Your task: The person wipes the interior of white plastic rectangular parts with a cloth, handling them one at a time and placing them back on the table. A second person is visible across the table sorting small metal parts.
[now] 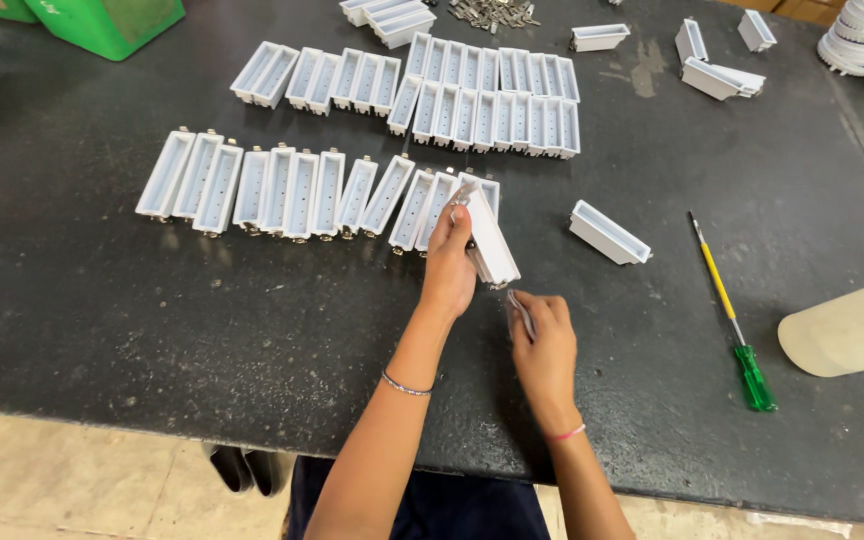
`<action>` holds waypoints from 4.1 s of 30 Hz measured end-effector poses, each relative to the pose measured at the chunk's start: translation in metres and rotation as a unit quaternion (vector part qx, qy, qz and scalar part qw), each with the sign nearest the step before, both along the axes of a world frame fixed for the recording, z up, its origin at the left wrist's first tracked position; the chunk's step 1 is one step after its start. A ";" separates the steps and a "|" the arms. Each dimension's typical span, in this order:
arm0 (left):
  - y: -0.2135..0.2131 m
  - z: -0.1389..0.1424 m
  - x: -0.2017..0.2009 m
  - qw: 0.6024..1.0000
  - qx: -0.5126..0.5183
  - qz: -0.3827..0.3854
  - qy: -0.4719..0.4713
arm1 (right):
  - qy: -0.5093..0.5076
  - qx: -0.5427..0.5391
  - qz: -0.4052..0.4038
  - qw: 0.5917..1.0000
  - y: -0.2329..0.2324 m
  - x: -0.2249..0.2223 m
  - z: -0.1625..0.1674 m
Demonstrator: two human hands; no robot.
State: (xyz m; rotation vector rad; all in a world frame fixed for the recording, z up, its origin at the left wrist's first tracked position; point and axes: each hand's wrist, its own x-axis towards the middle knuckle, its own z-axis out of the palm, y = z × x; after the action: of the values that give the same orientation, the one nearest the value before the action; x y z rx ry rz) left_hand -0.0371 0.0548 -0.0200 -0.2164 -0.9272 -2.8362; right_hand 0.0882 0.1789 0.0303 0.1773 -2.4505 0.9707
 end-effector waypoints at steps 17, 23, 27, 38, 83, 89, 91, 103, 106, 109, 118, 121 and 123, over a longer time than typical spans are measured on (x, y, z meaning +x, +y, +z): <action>-0.026 0.031 0.018 0.964 0.201 -0.159 -0.069 | -0.202 -0.342 0.141 0.907 0.012 0.006 0.026; -0.019 0.032 0.023 0.961 0.183 -0.201 -0.044 | -0.193 -0.272 0.137 0.933 0.007 0.005 0.032; -0.011 0.023 0.021 0.971 0.119 -0.206 -0.013 | -0.165 -0.205 0.097 0.960 0.010 0.010 0.028; -0.057 0.017 0.006 0.990 -0.032 0.114 -0.073 | -0.073 0.024 -0.008 0.997 0.032 -0.032 0.030; -0.038 0.035 0.015 0.942 -0.334 0.007 0.025 | -0.166 -0.304 0.008 0.938 0.131 -0.095 0.015; -0.019 0.047 0.035 0.931 -0.331 -0.052 0.144 | -0.273 -0.432 0.109 0.853 0.092 -0.067 0.014; -0.017 0.049 0.037 0.938 -0.305 -0.083 0.143 | -0.289 -0.457 0.124 0.832 0.084 -0.062 0.014; 0.029 0.024 0.034 0.917 -0.394 -0.053 0.010 | -0.326 -0.512 0.182 0.773 0.099 -0.017 0.032; 0.035 0.012 0.028 0.943 -0.331 -0.036 0.012 | -0.264 -0.480 0.176 0.818 0.135 -0.008 0.055; 0.029 0.007 0.024 0.965 -0.254 -0.058 -0.020 | -0.099 -0.270 0.049 0.956 0.215 -0.006 0.092; 0.023 0.023 0.030 0.983 -0.160 -0.070 -0.054 | 0.209 0.142 -0.317 0.914 0.390 -0.020 0.172; 0.021 0.023 0.029 0.986 -0.152 -0.058 -0.042 | 0.145 0.117 -0.275 0.943 0.386 -0.024 0.144; 0.019 0.021 0.028 0.986 -0.152 -0.052 -0.049 | 0.155 0.130 -0.292 0.935 0.384 -0.023 0.136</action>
State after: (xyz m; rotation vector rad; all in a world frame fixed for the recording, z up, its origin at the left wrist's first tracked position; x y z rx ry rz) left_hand -0.0091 0.0740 0.0011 -0.1650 -1.4105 -2.8049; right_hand 0.0649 0.5630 0.1668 -0.2810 -2.1286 0.3288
